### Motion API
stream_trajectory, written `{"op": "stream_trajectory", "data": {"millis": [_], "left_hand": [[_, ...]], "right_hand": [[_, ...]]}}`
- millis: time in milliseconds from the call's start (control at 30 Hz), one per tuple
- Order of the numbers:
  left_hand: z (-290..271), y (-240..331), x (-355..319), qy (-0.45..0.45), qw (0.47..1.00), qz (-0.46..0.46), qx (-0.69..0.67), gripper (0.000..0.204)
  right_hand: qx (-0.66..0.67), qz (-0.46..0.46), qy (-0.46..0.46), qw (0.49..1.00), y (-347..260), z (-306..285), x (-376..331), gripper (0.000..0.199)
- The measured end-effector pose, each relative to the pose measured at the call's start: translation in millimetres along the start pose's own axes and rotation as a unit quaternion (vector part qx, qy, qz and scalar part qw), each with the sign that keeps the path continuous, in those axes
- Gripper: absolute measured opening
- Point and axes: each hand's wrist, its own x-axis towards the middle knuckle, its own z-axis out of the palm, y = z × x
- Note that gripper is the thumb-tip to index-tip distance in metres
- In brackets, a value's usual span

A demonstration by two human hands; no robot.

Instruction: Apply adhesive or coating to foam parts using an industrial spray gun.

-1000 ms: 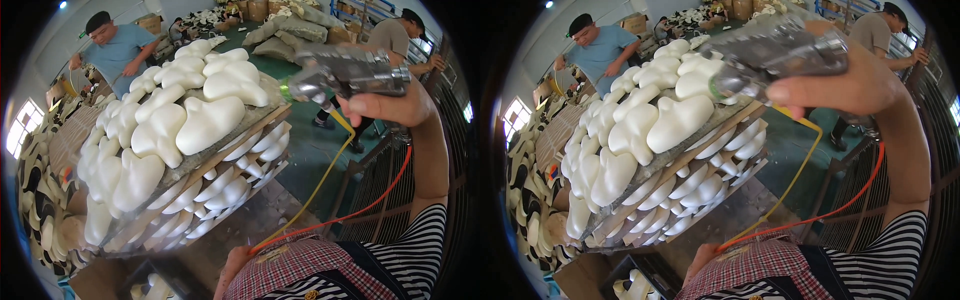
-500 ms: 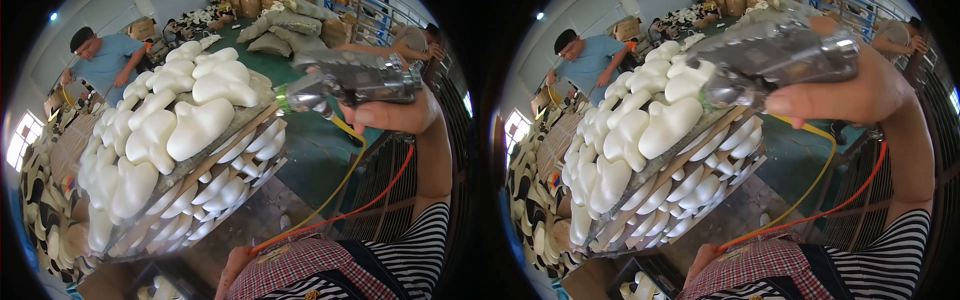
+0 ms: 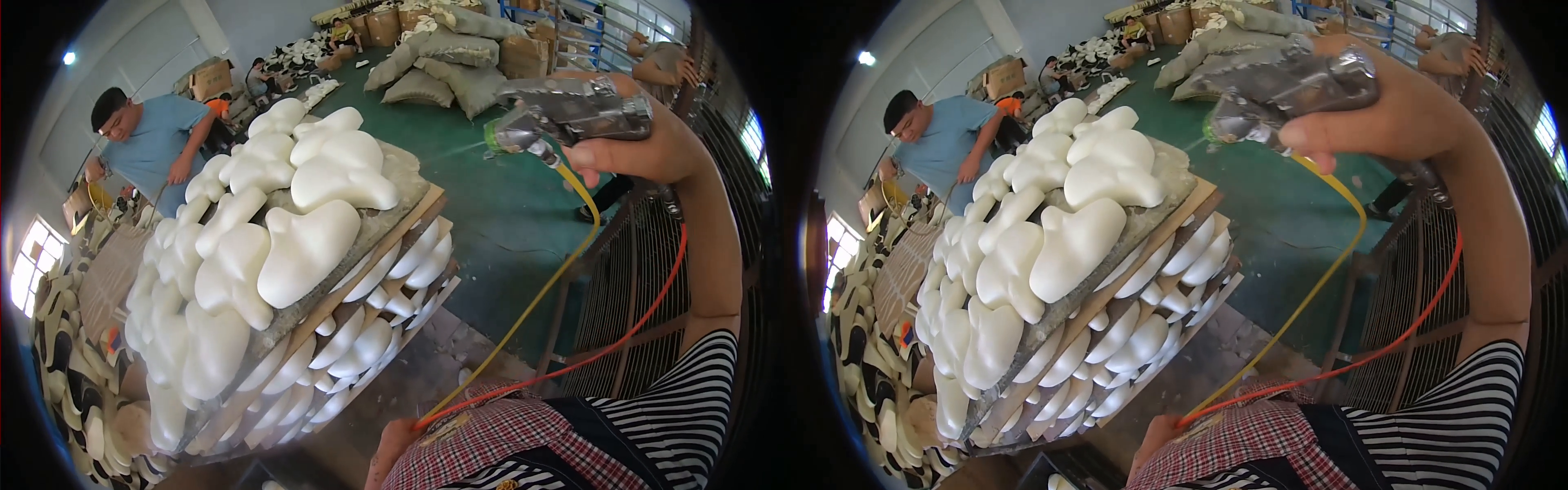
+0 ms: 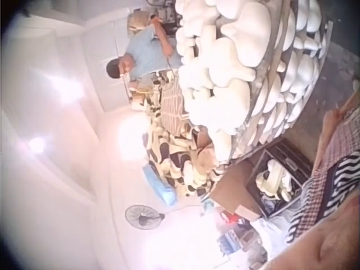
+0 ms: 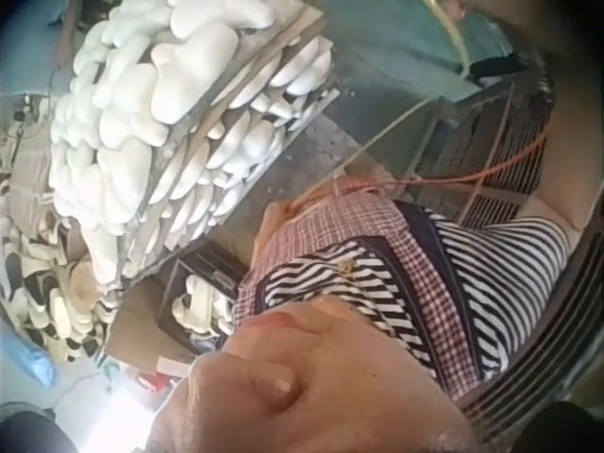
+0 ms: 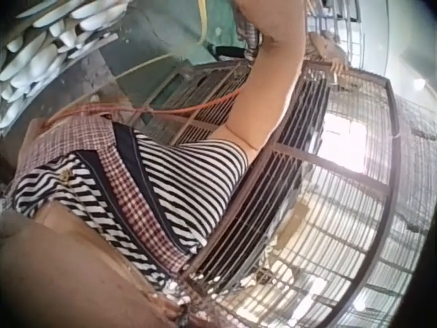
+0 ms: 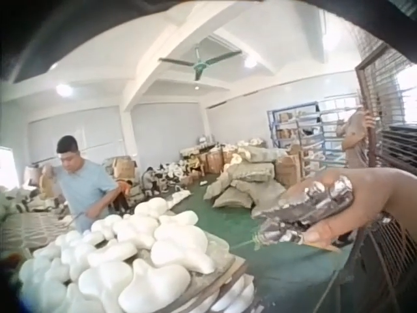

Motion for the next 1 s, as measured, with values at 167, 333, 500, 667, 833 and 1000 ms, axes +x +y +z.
{"op": "stream_trajectory", "data": {"millis": [167,333,500,667,833,1000], "left_hand": [[2,-2,23,-0.006,0.998,0.056,0.021,0.033],[-2,8,31,-0.007,0.998,0.057,0.002,0.034],[-10,19,40,-0.018,0.999,0.037,0.022,0.034],[-11,25,51,-0.028,0.997,0.055,0.048,0.034],[-8,28,55,-0.016,0.998,0.065,0.000,0.031],[-9,35,67,-0.053,0.996,0.057,0.050,0.029]], "right_hand": [[0.002,-0.070,0.000,0.998,8,4,31,0.019],[-0.033,-0.043,-0.014,0.998,20,-10,22,0.016],[0.034,0.019,0.004,0.999,34,-21,14,0.014],[0.016,-0.045,0.009,0.999,42,-19,33,0.022],[0.033,-0.037,-0.011,0.999,42,-24,24,0.013],[-0.034,-0.006,0.012,0.999,55,-38,31,0.024]]}}
